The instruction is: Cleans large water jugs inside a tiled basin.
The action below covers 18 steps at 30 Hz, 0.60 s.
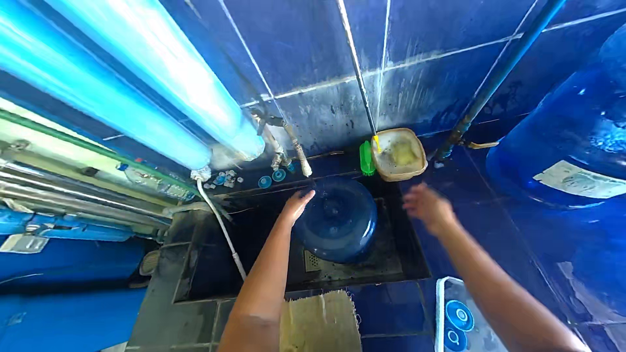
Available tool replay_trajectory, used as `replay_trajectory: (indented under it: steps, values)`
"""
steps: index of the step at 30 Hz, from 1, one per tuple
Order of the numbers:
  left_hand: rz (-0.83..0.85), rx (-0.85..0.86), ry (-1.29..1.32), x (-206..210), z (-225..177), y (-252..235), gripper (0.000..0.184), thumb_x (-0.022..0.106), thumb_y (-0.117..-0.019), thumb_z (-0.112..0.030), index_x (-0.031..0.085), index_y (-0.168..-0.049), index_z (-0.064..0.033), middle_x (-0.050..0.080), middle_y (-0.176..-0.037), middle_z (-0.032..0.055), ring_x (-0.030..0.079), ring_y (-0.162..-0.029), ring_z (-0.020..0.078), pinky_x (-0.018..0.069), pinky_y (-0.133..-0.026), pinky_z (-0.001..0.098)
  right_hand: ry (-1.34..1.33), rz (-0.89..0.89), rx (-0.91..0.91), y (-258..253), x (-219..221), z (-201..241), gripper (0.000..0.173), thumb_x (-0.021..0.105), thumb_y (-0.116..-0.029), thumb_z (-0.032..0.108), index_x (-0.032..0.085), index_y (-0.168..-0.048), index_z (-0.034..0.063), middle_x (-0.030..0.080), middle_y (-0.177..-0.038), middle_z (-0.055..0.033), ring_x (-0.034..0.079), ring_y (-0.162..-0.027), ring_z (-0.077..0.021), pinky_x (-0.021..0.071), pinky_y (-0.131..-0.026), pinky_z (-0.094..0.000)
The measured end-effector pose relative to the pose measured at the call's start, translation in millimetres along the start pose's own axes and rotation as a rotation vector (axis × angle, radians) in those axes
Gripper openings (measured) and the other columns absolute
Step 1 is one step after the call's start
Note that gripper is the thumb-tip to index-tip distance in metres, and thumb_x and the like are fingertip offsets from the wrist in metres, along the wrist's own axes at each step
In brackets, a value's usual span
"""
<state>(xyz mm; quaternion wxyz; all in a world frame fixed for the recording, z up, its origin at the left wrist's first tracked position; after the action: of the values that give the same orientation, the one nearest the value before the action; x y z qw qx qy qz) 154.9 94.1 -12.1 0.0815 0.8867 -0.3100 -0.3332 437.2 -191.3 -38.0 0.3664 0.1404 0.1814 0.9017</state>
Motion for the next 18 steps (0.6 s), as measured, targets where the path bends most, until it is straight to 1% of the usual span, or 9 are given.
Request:
replay_trajectory:
  steps: [1, 2, 3, 4, 6, 8, 11, 15, 18]
  values:
    - [-0.018, -0.019, 0.045, 0.1, 11.0, 12.6, 0.066, 0.063, -0.1001, -0.047, 0.049, -0.148, -0.0049, 0.055, -0.145, 0.0239, 0.051, -0.137, 0.0357, 0.0396, -0.115, 0.0558, 0.052, 0.06, 0.069, 32.3, 33.5, -28.7, 0.055, 0.037, -0.1102, 0.044, 0.042, -0.15, 0.0064, 0.062, -0.14, -0.013, 0.064, -0.12, -0.0264, 0.0533, -0.096, -0.0476]
    - [-0.03, -0.019, 0.087, 4.2, 16.8, 26.7, 0.069, 0.067, -0.0979, -0.045, 0.045, -0.151, -0.0062, 0.055, -0.144, 0.0235, 0.053, -0.136, 0.0343, 0.0423, -0.114, 0.0542, 0.056, 0.092, 0.114, 59.6, 61.1, -54.0, 0.062, 0.044, -0.1082, 0.045, 0.034, -0.157, 0.0077, 0.051, -0.152, -0.0151, 0.054, -0.135, -0.03, 0.0474, -0.107, -0.0528]
    - [-0.039, -0.004, 0.117, 11.5, 18.4, 41.3, 0.074, 0.071, -0.095, -0.043, 0.042, -0.152, -0.0069, 0.056, -0.143, 0.0233, 0.055, -0.134, 0.0338, 0.0441, -0.113, 0.0535, 0.021, 0.083, 0.122, 78.9, 81.5, -72.2, 0.07, 0.05, -0.1062, 0.044, 0.024, -0.161, 0.0094, 0.041, -0.159, -0.0177, 0.047, -0.141, -0.032, 0.0436, -0.111, -0.055]
    - [-0.047, 0.028, 0.14, 19.6, 17.0, 55.3, 0.077, 0.075, -0.0918, -0.041, 0.042, -0.153, -0.0065, 0.058, -0.141, 0.0232, 0.056, -0.132, 0.0335, 0.0455, -0.112, 0.0531, -0.044, 0.023, 0.108, 89.0, 91.9, -82.7, 0.078, 0.056, -0.1033, 0.043, 0.017, -0.163, 0.0118, 0.038, -0.159, -0.0191, 0.046, -0.141, -0.0331, 0.0458, -0.109, -0.0555]
    - [-0.05, 0.098, 0.153, 26.0, 7.6, 81.1, 0.079, 0.079, -0.087, -0.038, 0.045, -0.15, -0.0056, 0.061, -0.137, 0.022, 0.058, -0.129, 0.0321, 0.0466, -0.111, 0.0519, -0.138, -0.127, 0.091, 100.2, 91.8, -82.1, 0.08, 0.062, -0.0998, 0.042, 0.018, -0.162, 0.0147, 0.049, -0.149, -0.021, 0.056, -0.128, -0.0347, 0.0533, -0.097, -0.0559]
    - [-0.044, 0.158, 0.144, 9.1, -17.0, 107.2, 0.074, 0.077, -0.0887, -0.042, 0.05, -0.148, -0.0071, 0.062, -0.136, 0.0207, 0.058, -0.129, 0.0325, 0.0457, -0.111, 0.0538, -0.144, -0.148, 0.064, 114.0, 86.2, -52.7, 0.07, 0.058, -0.1009, 0.041, 0.028, -0.159, 0.0146, 0.057, -0.139, -0.0199, 0.062, -0.118, -0.0341, 0.0562, -0.089, -0.0547]
    - [-0.007, 0.293, 0.11, -32.8, -67.8, 155.2, 0.067, 0.069, -0.0942, -0.051, 0.053, -0.147, -0.0135, 0.064, -0.136, 0.0169, 0.059, -0.129, 0.0313, 0.0462, -0.109, 0.0581, -0.092, -0.048, -0.029, 147.9, 84.1, 20.5, 0.048, 0.042, -0.1071, 0.043, 0.048, -0.143, 0.0116, 0.066, -0.121, -0.0146, 0.068, -0.103, -0.0277, 0.0597, -0.081, -0.049]
    - [0.053, 0.469, 0.116, -98.3, -134.5, 227.2, 0.078, 0.064, -0.096, -0.053, 0.038, -0.159, -0.0144, 0.054, -0.15, 0.0148, 0.054, -0.137, 0.029, 0.0426, -0.114, 0.0551, 0.02, 0.104, -0.16, 171.5, 85.0, 111.5, 0.047, 0.039, -0.1042, 0.056, 0.055, -0.134, 0.0236, 0.069, -0.112, -0.0018, 0.069, -0.097, -0.0174, 0.06, -0.078, -0.0417]
    - [0.1, 0.575, 0.106, -136.5, -157.2, 275.6, 0.086, 0.064, -0.0958, -0.054, 0.025, -0.164, -0.0184, 0.058, -0.145, 0.017, 0.06, -0.13, 0.0289, 0.0468, -0.109, 0.0541, 0.034, 0.122, -0.189, 187.4, 93.2, 149.2, 0.051, 0.034, -0.1037, 0.062, 0.058, -0.13, 0.0257, 0.07, -0.111, 0.0028, 0.069, -0.1, -0.0125, 0.0602, -0.083, -0.0384]
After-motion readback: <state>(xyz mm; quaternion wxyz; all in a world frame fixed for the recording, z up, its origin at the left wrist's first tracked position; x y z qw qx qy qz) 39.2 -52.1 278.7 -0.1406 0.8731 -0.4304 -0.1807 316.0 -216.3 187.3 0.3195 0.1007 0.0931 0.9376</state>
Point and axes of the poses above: each hand's wrist, its own y-axis away from the middle knuckle, its own x-axis out of the palm, z = x × y, the point moved 8 cm from there along -y, towards the middle knuckle
